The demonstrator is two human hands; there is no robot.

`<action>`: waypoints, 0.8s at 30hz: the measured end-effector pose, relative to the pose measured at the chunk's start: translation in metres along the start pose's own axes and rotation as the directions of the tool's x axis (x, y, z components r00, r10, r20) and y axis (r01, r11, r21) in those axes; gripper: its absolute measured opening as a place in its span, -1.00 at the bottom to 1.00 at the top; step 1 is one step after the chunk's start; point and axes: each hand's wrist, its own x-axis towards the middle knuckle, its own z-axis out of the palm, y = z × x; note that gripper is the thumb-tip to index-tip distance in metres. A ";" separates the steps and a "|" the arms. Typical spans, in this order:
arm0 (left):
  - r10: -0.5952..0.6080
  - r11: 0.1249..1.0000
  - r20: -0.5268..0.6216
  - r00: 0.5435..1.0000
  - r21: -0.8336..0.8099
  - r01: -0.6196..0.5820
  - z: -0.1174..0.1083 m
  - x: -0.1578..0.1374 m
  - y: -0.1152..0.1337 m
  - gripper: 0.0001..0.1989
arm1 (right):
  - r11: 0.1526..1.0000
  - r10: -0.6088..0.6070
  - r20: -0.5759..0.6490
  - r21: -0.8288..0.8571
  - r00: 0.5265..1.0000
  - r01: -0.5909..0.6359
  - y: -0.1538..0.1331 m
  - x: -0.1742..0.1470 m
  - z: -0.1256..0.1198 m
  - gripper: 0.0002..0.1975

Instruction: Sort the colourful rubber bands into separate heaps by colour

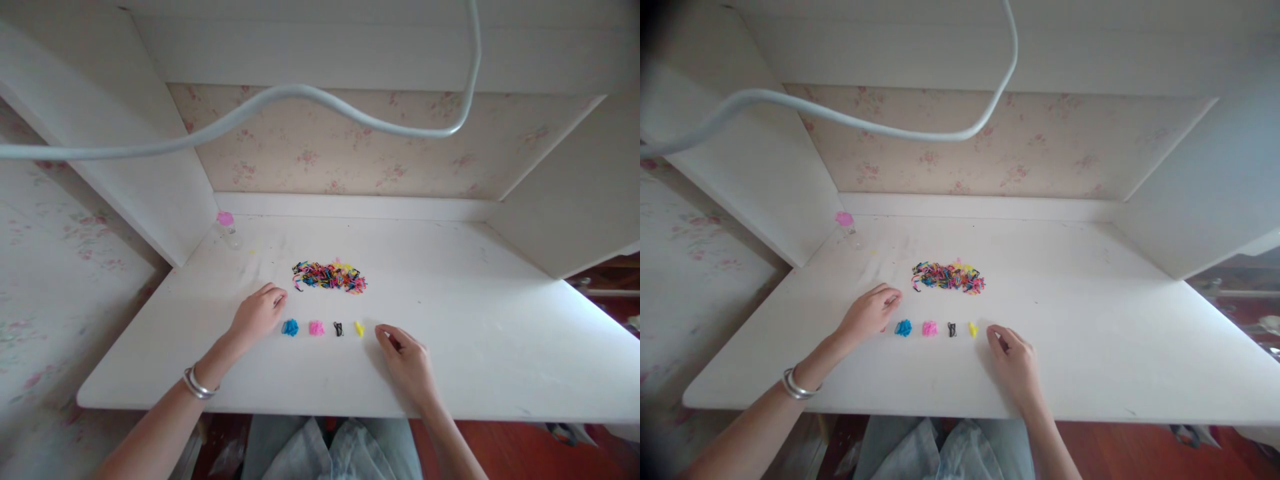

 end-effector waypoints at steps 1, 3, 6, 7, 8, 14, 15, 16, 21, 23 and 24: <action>0.015 1.000 0.008 1.000 0.019 -0.015 0.003 0.010 0.002 -0.68 | 1.000 -0.009 0.014 0.006 1.000 0.009 -0.001 -0.001 0.000 -0.59; 0.030 0.999 0.014 0.999 0.041 -0.030 0.009 0.026 0.003 -0.68 | 1.000 -0.013 0.021 0.016 1.000 0.013 -0.003 -0.002 0.001 -0.60; 0.047 0.996 0.027 0.999 0.070 -0.049 0.018 0.043 0.001 -0.65 | 0.999 0.001 0.008 0.042 1.000 -0.001 -0.003 -0.001 0.000 -0.59; 0.053 0.995 0.033 0.998 0.077 -0.056 0.020 0.047 0.001 -0.64 | 0.999 0.000 0.012 0.048 1.000 -0.001 -0.003 -0.001 0.000 -0.59; 0.059 0.995 0.039 0.998 0.082 -0.062 0.021 0.049 0.000 -0.64 | 0.999 -0.004 0.018 0.051 1.000 0.003 -0.002 0.000 -0.001 -0.59; 0.072 0.993 0.042 0.997 0.093 -0.076 0.023 0.053 -0.003 -0.66 | 0.998 -0.017 0.028 0.058 0.999 0.016 -0.002 0.001 -0.001 -0.61; 0.074 0.993 0.038 0.997 0.091 -0.077 0.022 0.053 -0.003 -0.66 | 0.998 -0.019 0.025 0.063 1.000 0.017 -0.002 0.001 -0.001 -0.61; 0.075 0.993 0.033 0.997 0.088 -0.077 0.022 0.052 -0.004 -0.66 | 0.998 -0.021 0.020 0.067 1.000 0.020 -0.002 0.001 -0.001 -0.61; 0.061 0.995 -0.017 0.998 0.077 -0.059 0.014 0.049 -0.004 -0.65 | 0.997 -0.036 0.028 0.068 0.999 0.034 -0.001 0.000 -0.001 -0.60; 0.048 0.996 -0.044 0.998 0.077 -0.045 0.009 0.046 -0.002 -0.64 | 0.997 -0.039 0.033 0.067 0.999 0.037 -0.001 0.000 -0.001 -0.59; 0.043 0.996 -0.055 0.998 0.076 -0.039 0.007 0.044 -0.001 -0.64 | 0.997 -0.038 0.033 0.066 0.999 0.036 -0.001 0.000 -0.002 -0.58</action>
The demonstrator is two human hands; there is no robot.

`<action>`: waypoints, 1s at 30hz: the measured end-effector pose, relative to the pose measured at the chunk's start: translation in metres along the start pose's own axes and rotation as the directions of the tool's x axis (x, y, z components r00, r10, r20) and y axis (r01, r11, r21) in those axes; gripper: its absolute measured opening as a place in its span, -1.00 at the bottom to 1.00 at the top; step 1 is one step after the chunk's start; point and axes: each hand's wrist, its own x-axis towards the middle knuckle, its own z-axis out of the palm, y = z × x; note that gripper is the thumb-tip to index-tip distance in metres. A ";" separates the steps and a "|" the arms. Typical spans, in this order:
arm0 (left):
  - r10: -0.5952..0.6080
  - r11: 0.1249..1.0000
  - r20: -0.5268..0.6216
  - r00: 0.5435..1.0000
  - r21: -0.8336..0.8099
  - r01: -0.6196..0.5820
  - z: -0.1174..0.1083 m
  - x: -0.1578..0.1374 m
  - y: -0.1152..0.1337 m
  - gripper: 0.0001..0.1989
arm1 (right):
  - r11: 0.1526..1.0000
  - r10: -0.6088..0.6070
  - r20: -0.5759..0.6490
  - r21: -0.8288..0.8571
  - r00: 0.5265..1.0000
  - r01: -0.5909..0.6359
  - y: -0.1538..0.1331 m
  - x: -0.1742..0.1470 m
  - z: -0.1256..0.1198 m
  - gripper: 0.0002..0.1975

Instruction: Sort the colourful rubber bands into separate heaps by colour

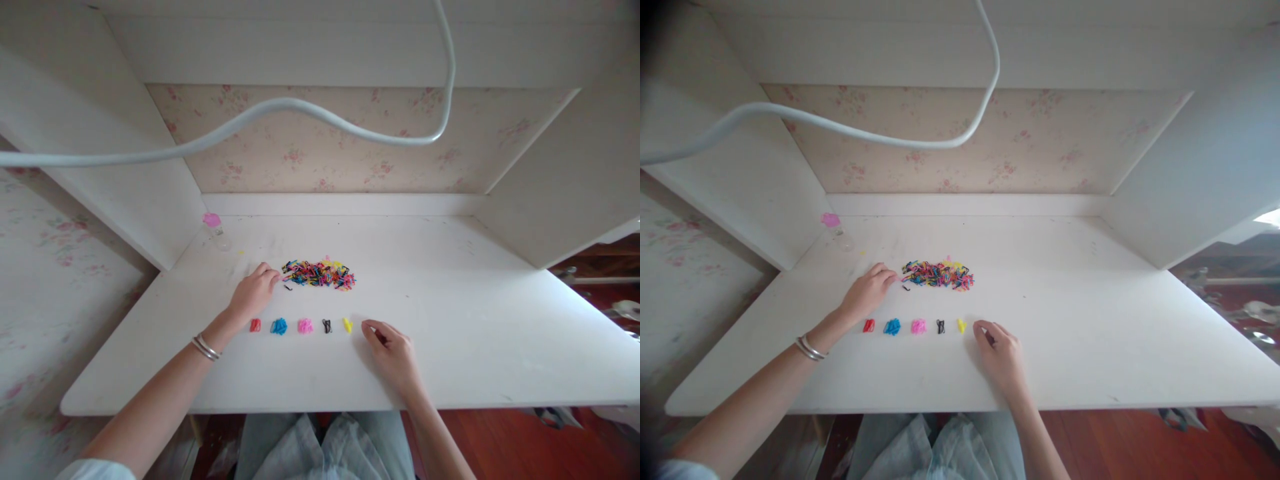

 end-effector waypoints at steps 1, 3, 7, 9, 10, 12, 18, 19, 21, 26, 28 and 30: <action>-0.004 1.000 -0.010 1.000 0.000 0.004 -0.003 -0.003 0.002 -0.64 | 1.000 0.003 0.002 -0.001 1.000 -0.003 0.000 0.000 0.000 -0.58; -0.010 1.000 -0.027 1.000 -0.012 0.010 -0.008 -0.012 0.009 -0.64 | 1.000 0.007 0.003 0.001 1.000 -0.007 -0.001 0.000 -0.001 -0.57; -0.032 0.995 -0.073 0.997 -0.095 0.025 -0.013 -0.041 0.034 -0.67 | 1.000 0.005 0.006 -0.004 1.000 -0.005 -0.003 -0.001 -0.001 -0.57; -0.051 0.992 -0.076 0.996 -0.119 0.042 -0.012 -0.057 0.049 -0.69 | 1.000 0.002 0.005 -0.014 1.000 -0.002 -0.003 -0.001 -0.002 -0.58; -0.063 0.992 -0.077 0.995 -0.117 0.054 -0.011 -0.065 0.057 -0.70 | 1.000 0.002 0.005 -0.018 1.000 -0.002 -0.003 -0.001 -0.002 -0.58; -0.074 0.993 -0.075 0.994 -0.095 0.067 -0.006 -0.079 0.072 -0.69 | 1.000 0.002 0.011 -0.020 1.000 -0.002 -0.004 -0.001 -0.002 -0.59; -0.084 0.996 -0.069 0.994 -0.046 0.081 0.010 -0.097 0.093 -0.70 | 1.000 -0.004 0.014 -0.018 1.000 0.004 -0.005 -0.001 -0.002 -0.58; -0.083 0.996 -0.070 0.994 -0.041 0.081 0.011 -0.097 0.094 -0.70 | 1.000 -0.007 0.017 -0.019 1.000 0.008 -0.005 -0.001 -0.002 -0.58; -0.079 0.997 -0.073 0.994 -0.029 0.077 0.014 -0.097 0.094 -0.69 | 1.000 -0.009 0.019 -0.020 1.000 0.010 -0.006 -0.001 -0.002 -0.59; -0.070 0.997 -0.073 0.995 -0.015 0.070 0.014 -0.095 0.093 -0.68 | 1.000 0.003 0.013 -0.013 1.000 -0.003 -0.006 -0.001 -0.003 -0.59; -0.073 0.997 -0.072 0.995 -0.022 0.071 0.014 -0.096 0.093 -0.68 | 1.000 0.002 0.017 -0.009 1.000 -0.002 -0.006 -0.001 -0.003 -0.59; -0.069 0.997 -0.075 0.995 -0.039 0.066 0.013 -0.097 0.092 -0.68 | 1.000 -0.001 0.022 -0.011 1.000 0.001 -0.006 -0.001 -0.003 -0.58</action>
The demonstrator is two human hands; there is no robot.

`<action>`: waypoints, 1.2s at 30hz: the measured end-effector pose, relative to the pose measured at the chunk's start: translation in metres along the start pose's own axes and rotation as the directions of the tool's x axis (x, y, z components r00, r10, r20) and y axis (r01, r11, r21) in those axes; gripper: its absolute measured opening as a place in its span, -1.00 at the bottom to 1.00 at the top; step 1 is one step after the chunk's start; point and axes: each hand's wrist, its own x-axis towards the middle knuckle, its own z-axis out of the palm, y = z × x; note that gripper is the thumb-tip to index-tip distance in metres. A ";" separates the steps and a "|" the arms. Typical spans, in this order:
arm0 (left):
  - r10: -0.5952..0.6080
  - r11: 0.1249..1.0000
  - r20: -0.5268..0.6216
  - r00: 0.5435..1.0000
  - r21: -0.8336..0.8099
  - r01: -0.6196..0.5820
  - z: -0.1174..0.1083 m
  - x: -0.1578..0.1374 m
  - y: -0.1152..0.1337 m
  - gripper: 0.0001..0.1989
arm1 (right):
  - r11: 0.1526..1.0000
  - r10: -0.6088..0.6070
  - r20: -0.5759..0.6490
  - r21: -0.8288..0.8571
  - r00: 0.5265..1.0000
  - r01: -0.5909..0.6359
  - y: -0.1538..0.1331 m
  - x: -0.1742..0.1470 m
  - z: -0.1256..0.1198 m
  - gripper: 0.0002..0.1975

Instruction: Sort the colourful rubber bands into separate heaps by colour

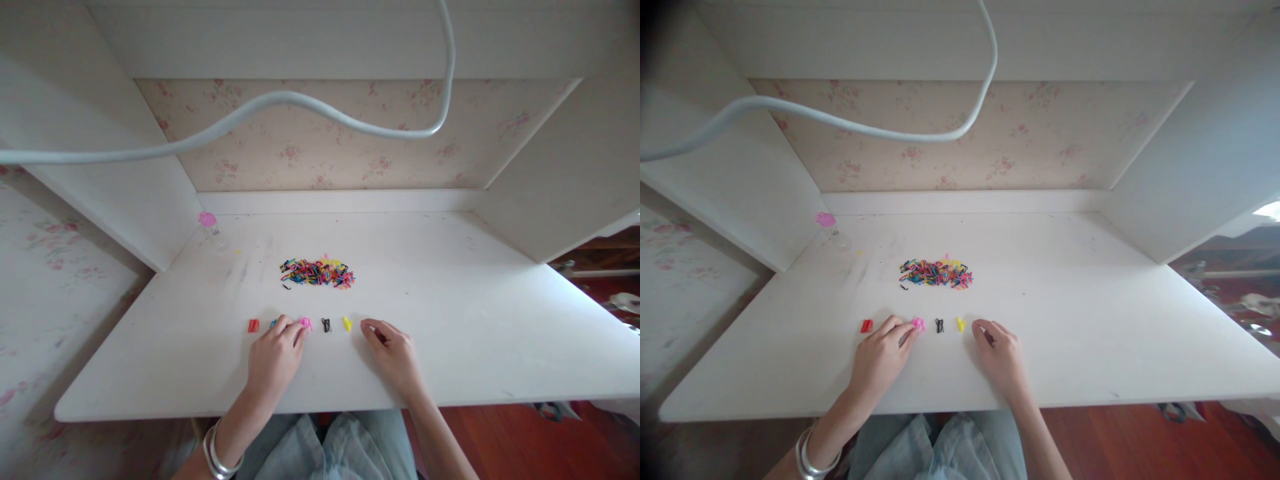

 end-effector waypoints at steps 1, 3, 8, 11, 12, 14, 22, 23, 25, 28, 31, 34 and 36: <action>0.006 1.000 -0.003 1.000 -0.012 -0.006 0.000 -0.001 -0.001 -0.68 | 1.000 -0.001 0.000 -0.004 1.000 0.001 0.000 0.000 0.000 -0.58; 0.018 0.999 -0.013 1.000 -0.030 -0.018 -0.002 -0.003 -0.004 -0.67 | 1.000 -0.002 -0.002 -0.015 1.000 0.002 0.001 0.000 0.001 -0.56; -0.005 0.993 -0.138 0.990 -0.120 -0.012 -0.009 -0.016 -0.023 -0.72 | 0.999 0.020 0.007 -0.033 1.000 -0.020 0.002 0.004 0.003 -0.59; -0.081 0.962 -0.245 0.966 -0.271 0.012 -0.015 -0.031 -0.045 -0.78 | 0.998 0.033 0.030 -0.056 0.999 -0.031 -0.007 0.010 0.005 -0.63; -0.127 0.951 -0.268 0.955 -0.307 0.040 -0.016 -0.036 -0.054 -0.79 | 0.998 0.020 0.048 -0.064 0.999 -0.017 -0.013 0.013 0.007 -0.64; -0.248 0.929 -0.277 0.928 -0.340 0.146 -0.018 -0.045 -0.070 -0.77 | 0.995 -0.035 0.107 -0.093 0.994 0.045 -0.032 0.021 0.012 -0.66; -0.455 0.850 -0.171 0.874 -0.375 0.369 -0.010 -0.057 -0.091 -0.69 | 0.788 -0.162 0.419 -0.490 0.893 0.373 -0.119 0.073 0.065 -0.68; -0.440 0.861 -0.181 0.880 -0.362 0.356 -0.009 -0.058 -0.091 -0.70 | 0.764 -0.159 0.446 -0.509 0.881 0.396 -0.124 0.080 0.072 -0.68; -0.413 0.879 -0.203 0.888 -0.345 0.330 -0.006 -0.058 -0.091 -0.72 | 0.743 -0.155 0.475 -0.522 0.866 0.420 -0.128 0.089 0.083 -0.69; -0.381 0.897 -0.211 0.900 -0.322 0.304 -0.004 -0.059 -0.093 -0.73 | 0.738 -0.156 0.500 -0.514 0.852 0.437 -0.129 0.098 0.094 -0.70; -0.351 0.911 -0.208 0.913 -0.300 0.282 -0.002 -0.059 -0.095 -0.74 | 0.733 -0.166 0.522 -0.502 0.836 0.459 -0.128 0.101 0.101 -0.68; -0.345 0.919 -0.229 0.910 -0.280 0.278 -0.002 -0.060 -0.094 -0.75 | 0.734 -0.184 0.525 -0.489 0.831 0.471 -0.130 0.101 0.102 -0.69; -0.352 0.921 -0.245 0.903 -0.260 0.289 -0.003 -0.061 -0.092 -0.75 | 0.737 -0.196 0.512 -0.486 0.837 0.470 -0.131 0.101 0.097 -0.68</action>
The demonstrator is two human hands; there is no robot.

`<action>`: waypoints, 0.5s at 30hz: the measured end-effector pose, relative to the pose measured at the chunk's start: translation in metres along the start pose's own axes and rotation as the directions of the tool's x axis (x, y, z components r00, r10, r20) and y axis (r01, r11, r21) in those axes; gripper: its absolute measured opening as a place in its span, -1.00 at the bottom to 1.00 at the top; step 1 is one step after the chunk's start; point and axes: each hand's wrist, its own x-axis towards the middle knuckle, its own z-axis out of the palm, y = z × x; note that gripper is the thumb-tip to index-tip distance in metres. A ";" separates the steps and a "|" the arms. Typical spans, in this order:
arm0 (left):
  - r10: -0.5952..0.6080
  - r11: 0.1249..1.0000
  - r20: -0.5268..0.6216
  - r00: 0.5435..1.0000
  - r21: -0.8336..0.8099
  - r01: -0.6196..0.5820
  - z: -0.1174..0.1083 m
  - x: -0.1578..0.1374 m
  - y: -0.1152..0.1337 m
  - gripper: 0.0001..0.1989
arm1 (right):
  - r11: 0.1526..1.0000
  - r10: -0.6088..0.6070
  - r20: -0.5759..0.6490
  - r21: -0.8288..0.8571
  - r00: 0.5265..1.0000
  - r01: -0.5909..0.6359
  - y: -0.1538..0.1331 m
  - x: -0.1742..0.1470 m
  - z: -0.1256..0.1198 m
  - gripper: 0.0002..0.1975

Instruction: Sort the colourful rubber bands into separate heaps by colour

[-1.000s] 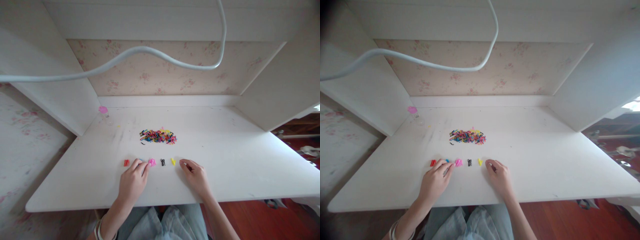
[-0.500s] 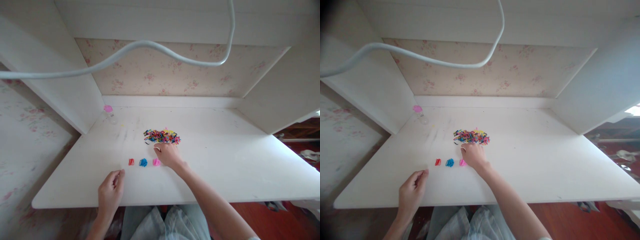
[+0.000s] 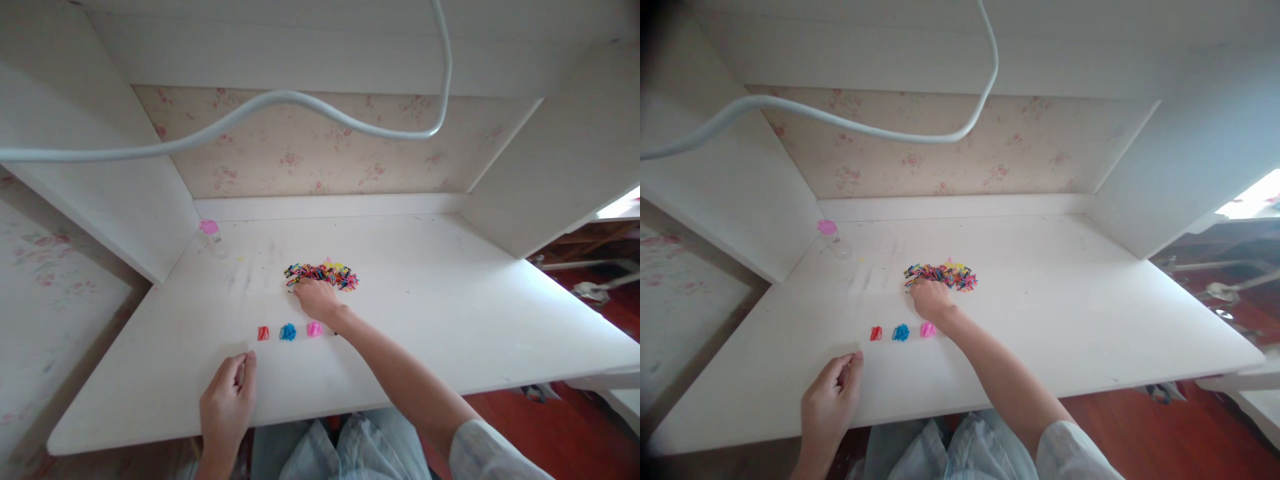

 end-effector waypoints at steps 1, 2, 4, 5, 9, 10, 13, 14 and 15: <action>0.001 1.000 -0.007 1.000 0.008 -0.001 0.000 0.000 0.000 -0.75 | 1.000 0.005 -0.018 0.007 1.000 -0.005 0.002 -0.004 -0.003 -0.67; 0.006 1.000 -0.012 1.000 0.013 -0.006 0.000 -0.001 0.001 -0.75 | 1.000 0.011 -0.051 0.027 0.999 -0.010 0.005 -0.009 -0.005 -0.65; 0.023 1.000 -0.016 1.000 0.013 -0.023 0.000 -0.001 0.000 -0.75 | 0.993 0.032 -0.160 0.115 0.987 -0.014 0.014 -0.026 -0.008 -0.65; 0.037 0.999 -0.023 0.999 0.009 -0.037 0.001 -0.001 0.000 -0.75 | 0.983 0.045 -0.233 0.184 0.971 -0.001 0.020 -0.037 -0.007 -0.67; 0.112 0.994 -0.075 0.991 0.010 -0.112 0.005 -0.001 -0.002 -0.78 | 0.939 0.197 -0.367 0.338 0.909 -0.067 0.038 -0.090 0.007 -0.71; 0.138 0.990 -0.086 0.987 0.017 -0.137 0.005 -0.001 -0.003 -0.79 | 0.935 0.234 -0.369 0.339 0.899 -0.104 0.041 -0.102 0.013 -0.71; 0.199 0.979 -0.099 0.975 0.055 -0.194 0.006 -0.002 -0.002 -0.82 | 0.931 0.305 -0.354 0.307 0.884 -0.198 0.041 -0.130 0.028 -0.70; 0.212 0.976 -0.102 0.972 0.070 -0.206 0.005 -0.002 -0.001 -0.82 | 0.932 0.318 -0.344 0.286 0.883 -0.224 0.040 -0.135 0.032 -0.69; 0.221 0.973 -0.105 0.970 0.085 -0.213 0.005 -0.002 -0.001 -0.83 | 0.933 0.329 -0.332 0.261 0.884 -0.249 0.039 -0.139 0.035 -0.69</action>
